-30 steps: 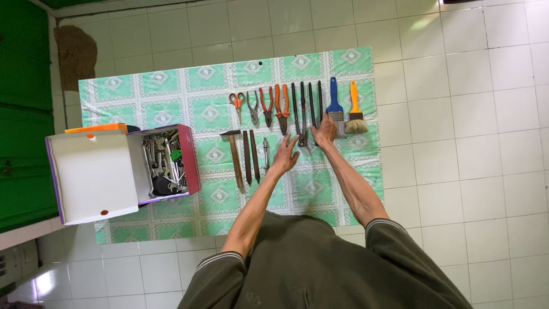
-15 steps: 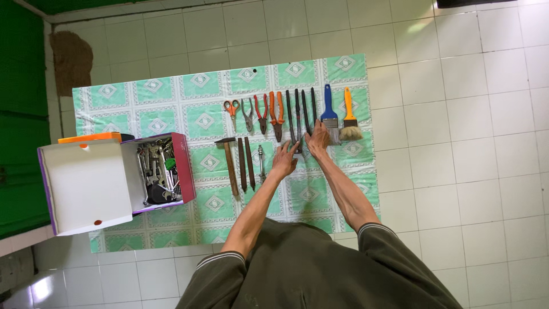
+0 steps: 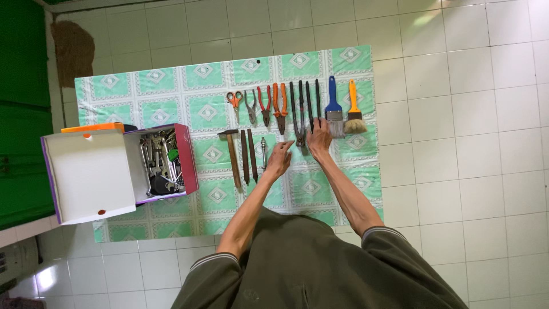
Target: The person removes various tools from a box and arranges them in a line on a patterned mat. The person handles pliers, scissors, wrenches, a hammer, and paintbrushes, placing each item neatly on the mat.
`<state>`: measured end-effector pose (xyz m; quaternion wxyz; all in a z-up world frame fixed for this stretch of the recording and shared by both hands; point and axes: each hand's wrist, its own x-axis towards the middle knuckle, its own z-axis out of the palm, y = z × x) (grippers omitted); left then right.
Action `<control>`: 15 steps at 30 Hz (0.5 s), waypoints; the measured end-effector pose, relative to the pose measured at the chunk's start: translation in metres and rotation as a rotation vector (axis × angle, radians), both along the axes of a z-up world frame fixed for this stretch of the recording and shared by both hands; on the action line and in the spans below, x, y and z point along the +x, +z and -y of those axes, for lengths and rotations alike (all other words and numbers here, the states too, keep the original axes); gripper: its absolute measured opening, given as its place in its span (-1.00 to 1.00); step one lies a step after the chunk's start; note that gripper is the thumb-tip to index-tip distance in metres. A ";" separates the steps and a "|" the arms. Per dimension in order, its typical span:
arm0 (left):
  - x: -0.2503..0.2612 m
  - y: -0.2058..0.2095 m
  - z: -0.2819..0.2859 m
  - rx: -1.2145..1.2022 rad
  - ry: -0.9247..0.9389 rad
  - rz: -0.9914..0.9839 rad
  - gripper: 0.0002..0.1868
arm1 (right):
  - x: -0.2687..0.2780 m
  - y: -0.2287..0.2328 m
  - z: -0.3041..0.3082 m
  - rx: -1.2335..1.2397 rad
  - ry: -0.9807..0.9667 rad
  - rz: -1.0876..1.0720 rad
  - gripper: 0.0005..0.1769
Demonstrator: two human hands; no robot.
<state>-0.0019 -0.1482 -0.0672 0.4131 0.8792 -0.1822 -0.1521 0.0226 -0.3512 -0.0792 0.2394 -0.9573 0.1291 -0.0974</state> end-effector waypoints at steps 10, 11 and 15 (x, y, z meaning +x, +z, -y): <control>-0.026 0.034 -0.047 0.125 0.250 0.239 -0.59 | -0.019 0.017 0.058 -0.173 -0.215 0.018 -0.33; -0.029 0.033 -0.051 0.129 0.263 0.257 -0.59 | -0.018 0.020 0.069 -0.231 -0.213 0.005 -0.23; -0.036 0.024 -0.056 0.176 0.302 0.227 -0.55 | -0.005 0.027 0.090 -0.169 -0.189 -0.102 0.12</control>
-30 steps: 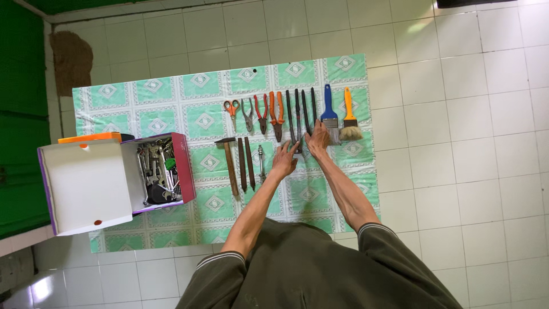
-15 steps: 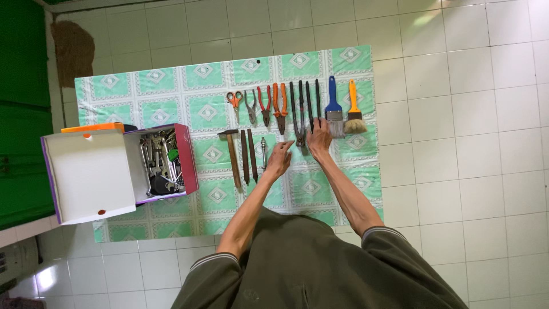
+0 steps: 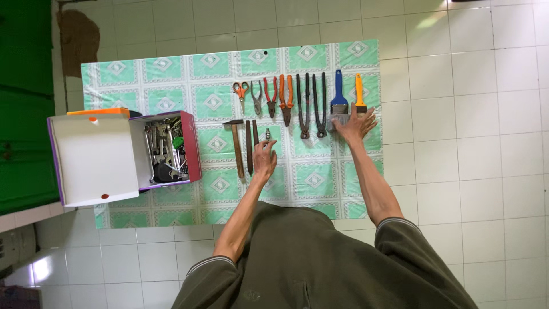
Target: The person removes various tools from a box and arranges them in a line on a patterned mat. The person handles pliers, scissors, wrenches, a hammer, and paintbrushes, placing each item neatly on the mat.
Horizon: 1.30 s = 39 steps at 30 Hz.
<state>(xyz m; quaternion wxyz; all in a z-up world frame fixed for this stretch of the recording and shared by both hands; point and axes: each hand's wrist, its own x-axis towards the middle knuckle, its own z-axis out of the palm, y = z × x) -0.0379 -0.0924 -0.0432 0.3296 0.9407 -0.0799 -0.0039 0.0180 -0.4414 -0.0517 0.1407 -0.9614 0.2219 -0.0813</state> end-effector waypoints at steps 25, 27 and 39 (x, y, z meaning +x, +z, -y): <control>-0.020 -0.018 -0.017 -0.038 -0.040 -0.006 -0.53 | -0.001 0.015 0.013 0.239 0.145 -0.142 -0.22; -0.018 -0.016 -0.019 -0.041 -0.044 -0.016 -0.51 | 0.003 0.017 0.016 0.250 0.197 -0.139 -0.19; -0.006 -0.003 -0.039 0.016 0.300 0.067 -0.60 | -0.011 0.014 0.008 -0.004 0.221 0.256 -0.60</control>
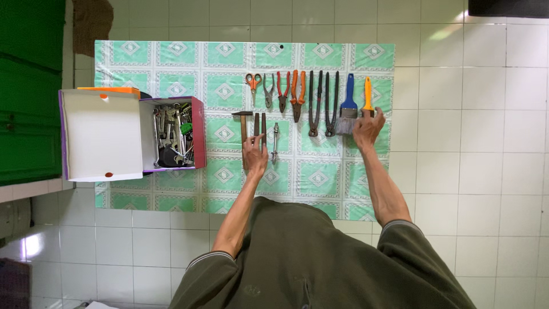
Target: The person removes various tools from a box and arranges them in a line on a patterned mat. The person handles pliers, scissors, wrenches, a hammer, and paintbrushes, placing each item neatly on the mat.
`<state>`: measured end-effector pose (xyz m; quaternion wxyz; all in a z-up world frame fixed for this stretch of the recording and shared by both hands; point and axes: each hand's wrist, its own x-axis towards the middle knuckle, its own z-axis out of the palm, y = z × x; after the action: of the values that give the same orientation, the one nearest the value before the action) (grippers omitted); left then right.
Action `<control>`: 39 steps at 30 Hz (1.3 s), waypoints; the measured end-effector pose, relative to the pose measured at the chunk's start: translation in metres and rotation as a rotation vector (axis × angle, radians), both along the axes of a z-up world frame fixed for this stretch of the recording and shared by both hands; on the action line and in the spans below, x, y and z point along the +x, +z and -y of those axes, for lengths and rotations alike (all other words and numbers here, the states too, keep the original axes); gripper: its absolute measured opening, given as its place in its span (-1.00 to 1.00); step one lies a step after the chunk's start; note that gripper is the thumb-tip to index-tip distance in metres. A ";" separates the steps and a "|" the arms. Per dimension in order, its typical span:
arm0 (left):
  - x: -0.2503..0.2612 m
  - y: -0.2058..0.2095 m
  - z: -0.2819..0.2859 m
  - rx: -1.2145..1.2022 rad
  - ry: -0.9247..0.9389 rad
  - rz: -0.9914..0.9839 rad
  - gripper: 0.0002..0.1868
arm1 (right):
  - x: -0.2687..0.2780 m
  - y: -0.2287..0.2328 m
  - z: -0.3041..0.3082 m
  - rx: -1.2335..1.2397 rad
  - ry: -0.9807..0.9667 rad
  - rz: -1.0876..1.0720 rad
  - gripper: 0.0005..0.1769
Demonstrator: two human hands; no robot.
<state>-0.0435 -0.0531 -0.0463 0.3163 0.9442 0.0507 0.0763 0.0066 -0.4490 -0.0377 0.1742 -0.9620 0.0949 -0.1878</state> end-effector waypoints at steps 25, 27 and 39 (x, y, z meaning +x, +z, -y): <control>0.023 -0.014 -0.103 -0.184 -0.037 -0.117 -0.58 | -0.038 -0.024 -0.308 0.517 0.418 -0.343 -0.70; 0.029 -0.015 -0.112 -0.260 -0.096 -0.111 -0.59 | -0.038 -0.027 -0.320 0.505 0.449 -0.376 -0.70; 0.082 -0.014 -0.138 -0.624 0.060 -0.338 -0.63 | 0.001 -0.027 -0.389 0.836 0.416 -0.392 -0.54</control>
<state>0.0385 0.0844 -0.0605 0.5742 0.7995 0.1508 -0.0910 0.0077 -0.0600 -0.0648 0.5571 -0.8257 -0.0009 0.0890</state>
